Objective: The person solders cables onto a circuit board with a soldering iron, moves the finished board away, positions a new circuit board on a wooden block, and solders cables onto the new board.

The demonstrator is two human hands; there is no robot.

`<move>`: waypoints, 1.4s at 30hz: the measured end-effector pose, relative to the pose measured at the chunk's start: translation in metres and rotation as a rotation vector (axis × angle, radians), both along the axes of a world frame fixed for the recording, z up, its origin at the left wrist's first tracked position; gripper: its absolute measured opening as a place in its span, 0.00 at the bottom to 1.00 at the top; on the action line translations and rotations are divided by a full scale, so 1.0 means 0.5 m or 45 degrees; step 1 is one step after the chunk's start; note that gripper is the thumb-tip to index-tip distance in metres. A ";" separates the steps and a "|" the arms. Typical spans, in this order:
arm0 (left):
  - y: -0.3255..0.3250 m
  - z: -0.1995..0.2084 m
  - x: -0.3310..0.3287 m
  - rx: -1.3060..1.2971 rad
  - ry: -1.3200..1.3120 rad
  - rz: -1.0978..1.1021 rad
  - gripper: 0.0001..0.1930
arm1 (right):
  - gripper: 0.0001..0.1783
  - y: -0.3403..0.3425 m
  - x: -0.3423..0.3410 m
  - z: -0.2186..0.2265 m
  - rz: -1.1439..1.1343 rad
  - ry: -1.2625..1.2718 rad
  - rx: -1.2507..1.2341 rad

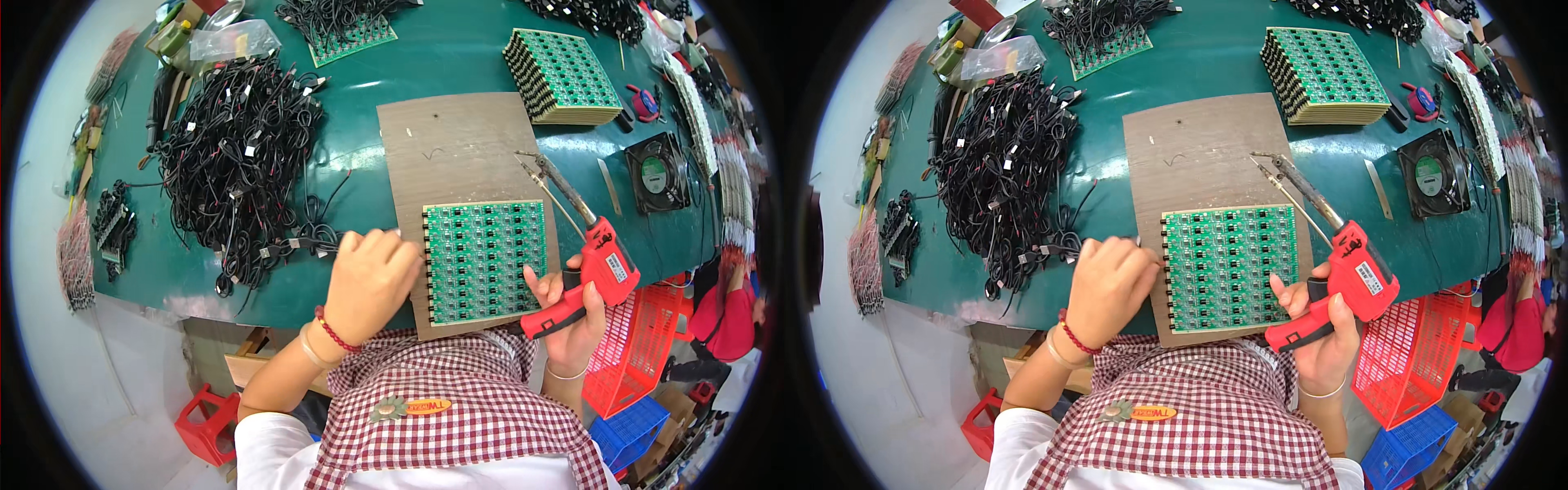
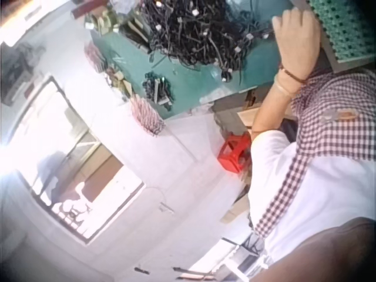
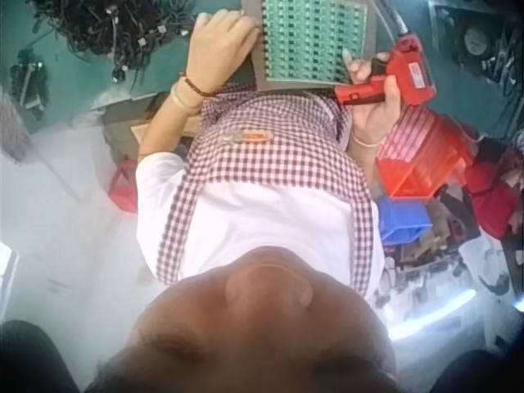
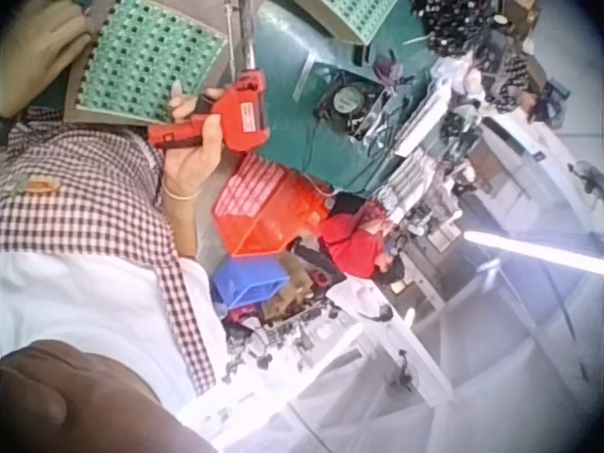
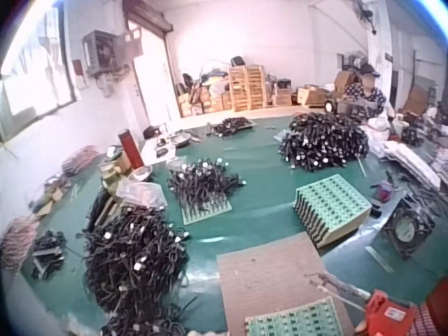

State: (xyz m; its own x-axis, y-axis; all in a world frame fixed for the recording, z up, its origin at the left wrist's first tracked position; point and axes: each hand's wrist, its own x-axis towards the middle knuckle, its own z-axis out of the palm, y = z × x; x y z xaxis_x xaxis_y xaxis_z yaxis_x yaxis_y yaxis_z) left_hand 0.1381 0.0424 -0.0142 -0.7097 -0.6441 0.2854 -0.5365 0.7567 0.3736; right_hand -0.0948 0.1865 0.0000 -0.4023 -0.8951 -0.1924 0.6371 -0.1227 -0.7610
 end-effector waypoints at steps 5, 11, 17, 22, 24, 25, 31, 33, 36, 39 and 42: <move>-0.061 0.014 0.026 0.024 0.095 0.281 0.05 | 0.19 -0.004 -0.006 -0.006 0.005 0.029 -0.007; -0.029 0.012 -0.017 0.257 0.309 0.028 0.07 | 0.20 -0.002 0.002 0.020 0.015 0.228 0.063; -0.047 0.000 -0.048 0.291 0.393 0.042 0.04 | 0.24 0.028 0.002 0.053 0.074 0.435 0.170; -0.060 0.011 -0.056 0.314 0.266 -0.006 0.06 | 0.27 0.052 0.013 0.063 0.062 0.585 0.313; -0.063 0.011 -0.055 0.287 0.216 -0.031 0.07 | 0.27 0.055 0.013 0.061 0.057 0.563 0.321; -0.064 0.010 -0.055 0.293 0.218 -0.027 0.08 | 0.27 0.054 0.012 0.059 0.057 0.545 0.322; -0.069 0.005 -0.055 0.378 0.288 -0.030 0.10 | 0.28 0.058 0.009 0.056 0.016 0.473 0.319; -0.071 0.005 -0.055 0.389 0.284 -0.052 0.10 | 0.28 0.057 0.010 0.057 0.014 0.470 0.322; -0.073 0.007 -0.055 0.425 0.274 -0.061 0.09 | 0.27 0.049 0.013 0.055 0.021 0.494 0.307; -0.074 0.006 -0.057 0.343 0.289 -0.065 0.08 | 0.25 0.050 0.014 0.053 0.021 0.521 0.296; -0.073 0.010 -0.057 0.406 0.252 -0.050 0.08 | 0.26 0.052 0.011 0.053 0.020 0.484 0.293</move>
